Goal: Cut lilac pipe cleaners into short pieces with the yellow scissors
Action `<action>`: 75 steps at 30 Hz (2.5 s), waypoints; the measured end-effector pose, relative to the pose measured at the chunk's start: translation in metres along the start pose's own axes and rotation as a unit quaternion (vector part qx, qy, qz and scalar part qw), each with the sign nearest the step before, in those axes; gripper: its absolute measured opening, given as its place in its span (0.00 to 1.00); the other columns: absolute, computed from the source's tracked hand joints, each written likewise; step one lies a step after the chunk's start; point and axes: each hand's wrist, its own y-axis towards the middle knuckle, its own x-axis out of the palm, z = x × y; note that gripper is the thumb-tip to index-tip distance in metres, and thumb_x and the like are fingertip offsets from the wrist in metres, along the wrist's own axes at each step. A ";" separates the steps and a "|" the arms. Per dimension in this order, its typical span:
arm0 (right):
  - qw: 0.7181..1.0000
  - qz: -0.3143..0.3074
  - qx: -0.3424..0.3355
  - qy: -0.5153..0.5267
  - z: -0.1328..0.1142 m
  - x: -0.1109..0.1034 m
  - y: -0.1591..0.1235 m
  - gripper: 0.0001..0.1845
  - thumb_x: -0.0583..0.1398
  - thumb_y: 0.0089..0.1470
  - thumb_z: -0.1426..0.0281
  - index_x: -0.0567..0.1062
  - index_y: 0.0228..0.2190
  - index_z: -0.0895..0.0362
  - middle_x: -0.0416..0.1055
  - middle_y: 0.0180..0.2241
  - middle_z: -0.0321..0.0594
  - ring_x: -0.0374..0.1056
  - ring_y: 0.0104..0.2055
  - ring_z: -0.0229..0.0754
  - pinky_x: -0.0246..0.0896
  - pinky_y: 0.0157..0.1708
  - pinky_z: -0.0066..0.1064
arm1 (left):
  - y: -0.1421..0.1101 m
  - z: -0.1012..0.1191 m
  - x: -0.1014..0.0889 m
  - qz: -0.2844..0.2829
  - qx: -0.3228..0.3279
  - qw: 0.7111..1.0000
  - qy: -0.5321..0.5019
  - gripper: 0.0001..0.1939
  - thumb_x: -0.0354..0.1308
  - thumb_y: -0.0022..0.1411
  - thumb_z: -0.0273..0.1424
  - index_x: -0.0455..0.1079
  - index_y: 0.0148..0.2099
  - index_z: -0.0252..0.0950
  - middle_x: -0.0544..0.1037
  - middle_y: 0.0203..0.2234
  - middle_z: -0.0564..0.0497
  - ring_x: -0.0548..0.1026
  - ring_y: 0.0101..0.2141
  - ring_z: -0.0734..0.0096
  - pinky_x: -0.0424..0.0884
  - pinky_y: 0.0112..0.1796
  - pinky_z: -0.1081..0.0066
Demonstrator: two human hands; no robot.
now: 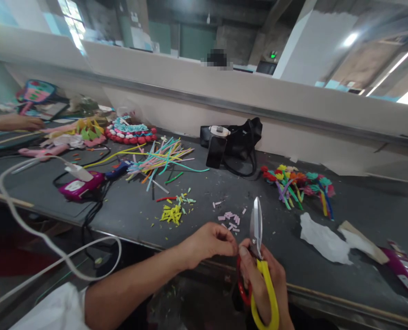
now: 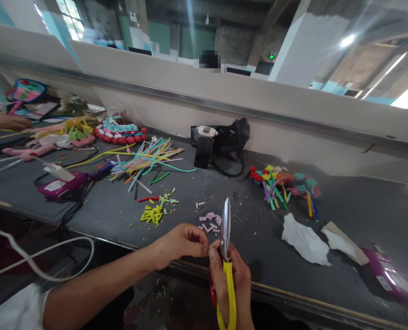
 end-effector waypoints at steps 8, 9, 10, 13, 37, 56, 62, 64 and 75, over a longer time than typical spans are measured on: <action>0.991 0.013 -0.054 -0.124 0.004 -0.007 0.006 0.19 0.55 0.57 0.53 0.73 0.34 0.56 0.68 0.19 0.32 0.65 0.18 0.36 0.61 0.20 0.23 | 0.002 0.004 0.001 0.074 0.087 0.988 -0.107 0.08 0.66 0.44 0.31 0.73 0.26 0.32 0.71 0.19 0.55 0.64 0.23 0.79 0.58 0.27 0.75; 0.983 0.018 -0.093 -0.156 0.008 -0.008 0.007 0.18 0.55 0.57 0.54 0.73 0.35 0.56 0.72 0.23 0.35 0.69 0.23 0.38 0.63 0.24 0.24 | 0.002 0.006 0.000 0.096 0.104 0.980 -0.140 0.07 0.66 0.44 0.30 0.73 0.26 0.32 0.71 0.20 0.55 0.64 0.23 0.78 0.59 0.28 0.75; 0.975 0.020 -0.128 -0.183 0.012 -0.009 0.007 0.17 0.55 0.58 0.55 0.73 0.35 0.55 0.74 0.27 0.37 0.71 0.26 0.39 0.64 0.27 0.24 | 0.003 0.008 -0.001 0.117 0.117 0.971 -0.172 0.06 0.66 0.44 0.29 0.73 0.26 0.32 0.71 0.20 0.55 0.65 0.24 0.78 0.59 0.29 0.75; 0.953 0.004 -0.178 -0.245 0.023 -0.007 0.003 0.15 0.55 0.59 0.56 0.72 0.36 0.54 0.75 0.29 0.36 0.72 0.27 0.37 0.62 0.27 0.23 | 0.003 0.013 -0.003 0.165 0.159 0.944 -0.239 0.05 0.65 0.44 0.27 0.73 0.26 0.32 0.71 0.21 0.54 0.66 0.25 0.78 0.61 0.32 0.75; 0.933 0.017 -0.183 -0.310 0.037 0.011 -0.002 0.20 0.52 0.61 0.53 0.73 0.41 0.53 0.73 0.25 0.36 0.71 0.26 0.40 0.60 0.28 0.27 | 0.001 0.010 0.002 0.165 0.196 0.916 -0.308 0.05 0.66 0.48 0.28 0.72 0.27 0.32 0.71 0.21 0.54 0.67 0.25 0.77 0.62 0.32 0.73; 0.949 -0.020 -0.160 -0.271 0.031 0.008 -0.001 0.17 0.52 0.61 0.55 0.73 0.36 0.55 0.72 0.22 0.33 0.68 0.22 0.36 0.58 0.24 0.23 | 0.002 0.010 0.002 0.182 0.196 0.927 -0.264 0.06 0.65 0.48 0.30 0.71 0.26 0.33 0.70 0.21 0.55 0.65 0.25 0.78 0.61 0.31 0.74; 0.970 -0.009 -0.113 -0.216 0.019 -0.005 0.011 0.19 0.55 0.59 0.54 0.74 0.30 0.56 0.73 0.24 0.33 0.68 0.23 0.34 0.61 0.25 0.21 | 0.023 0.011 -0.031 0.284 0.207 0.925 0.141 0.07 0.58 0.54 0.33 0.71 0.28 0.33 0.72 0.21 0.53 0.67 0.24 0.74 0.60 0.28 0.74; 0.971 -0.007 -0.109 -0.211 0.018 -0.008 0.014 0.19 0.55 0.58 0.53 0.75 0.30 0.56 0.73 0.24 0.34 0.69 0.24 0.35 0.62 0.26 0.21 | 0.032 0.013 -0.044 0.308 0.222 0.836 0.396 0.07 0.55 0.56 0.30 0.72 0.29 0.34 0.75 0.26 0.50 0.70 0.28 0.71 0.63 0.32 0.72; 0.973 0.001 -0.107 -0.204 0.018 -0.015 0.014 0.20 0.56 0.56 0.53 0.75 0.31 0.56 0.74 0.25 0.35 0.69 0.24 0.37 0.63 0.26 0.22 | 0.060 0.008 -0.064 0.284 0.188 0.736 0.585 0.10 0.51 0.60 0.26 0.74 0.32 0.34 0.76 0.32 0.45 0.72 0.37 0.62 0.57 0.44 0.61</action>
